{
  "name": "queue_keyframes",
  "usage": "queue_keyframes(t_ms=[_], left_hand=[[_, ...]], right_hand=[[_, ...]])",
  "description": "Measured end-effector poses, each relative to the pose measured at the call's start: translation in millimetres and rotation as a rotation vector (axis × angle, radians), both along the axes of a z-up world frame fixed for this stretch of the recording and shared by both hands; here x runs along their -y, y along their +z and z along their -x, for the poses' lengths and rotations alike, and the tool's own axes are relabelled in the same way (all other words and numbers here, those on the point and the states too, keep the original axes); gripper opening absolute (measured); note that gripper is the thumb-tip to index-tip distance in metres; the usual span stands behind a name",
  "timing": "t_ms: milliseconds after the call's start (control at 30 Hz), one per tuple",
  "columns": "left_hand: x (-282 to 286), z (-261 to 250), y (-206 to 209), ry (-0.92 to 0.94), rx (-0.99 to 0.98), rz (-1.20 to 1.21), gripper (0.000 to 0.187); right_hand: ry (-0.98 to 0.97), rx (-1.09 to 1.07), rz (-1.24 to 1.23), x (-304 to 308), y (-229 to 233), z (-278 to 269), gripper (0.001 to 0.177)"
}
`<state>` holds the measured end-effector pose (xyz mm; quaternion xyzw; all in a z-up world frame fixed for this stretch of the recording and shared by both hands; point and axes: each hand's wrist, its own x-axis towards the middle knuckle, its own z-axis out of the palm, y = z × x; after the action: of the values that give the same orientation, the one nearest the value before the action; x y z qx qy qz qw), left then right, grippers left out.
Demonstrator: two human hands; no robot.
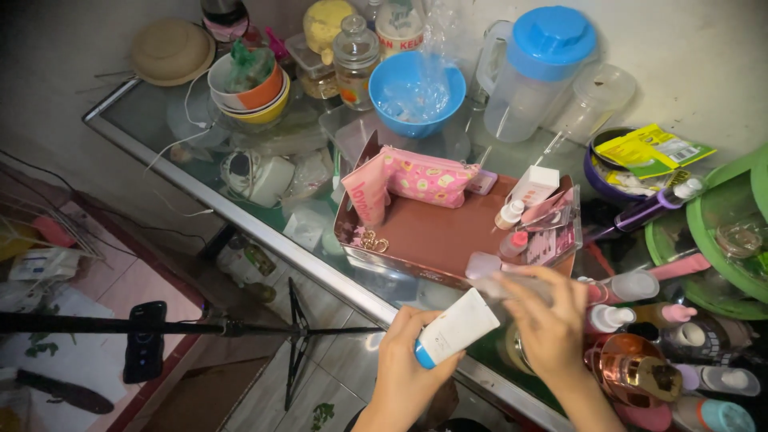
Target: The recorder is sorting and organizing various makeup, skincare products, and accessories on a desk.
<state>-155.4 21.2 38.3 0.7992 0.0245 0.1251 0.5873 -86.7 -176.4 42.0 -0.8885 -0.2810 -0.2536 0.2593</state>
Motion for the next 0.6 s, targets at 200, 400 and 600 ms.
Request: queue_keyframes(t_ms=[200,400,600], left_hand=[[-0.6,-1.6,0.9,-0.023,0.065,-0.058,0.047],[3.6,-5.0,10.7,-0.135,0.119,-0.002,0.047],[14.5,-11.0,13.1,-0.279,0.150,0.004,0.051]], right_hand=[[-0.037,0.096,-0.033,-9.4,-5.7,24.9,0.043],[0.095,0.060,-0.003,-11.5,14.2,24.8,0.044],[-0.036,0.020,-0.044,12.9,34.4,35.0,0.041]])
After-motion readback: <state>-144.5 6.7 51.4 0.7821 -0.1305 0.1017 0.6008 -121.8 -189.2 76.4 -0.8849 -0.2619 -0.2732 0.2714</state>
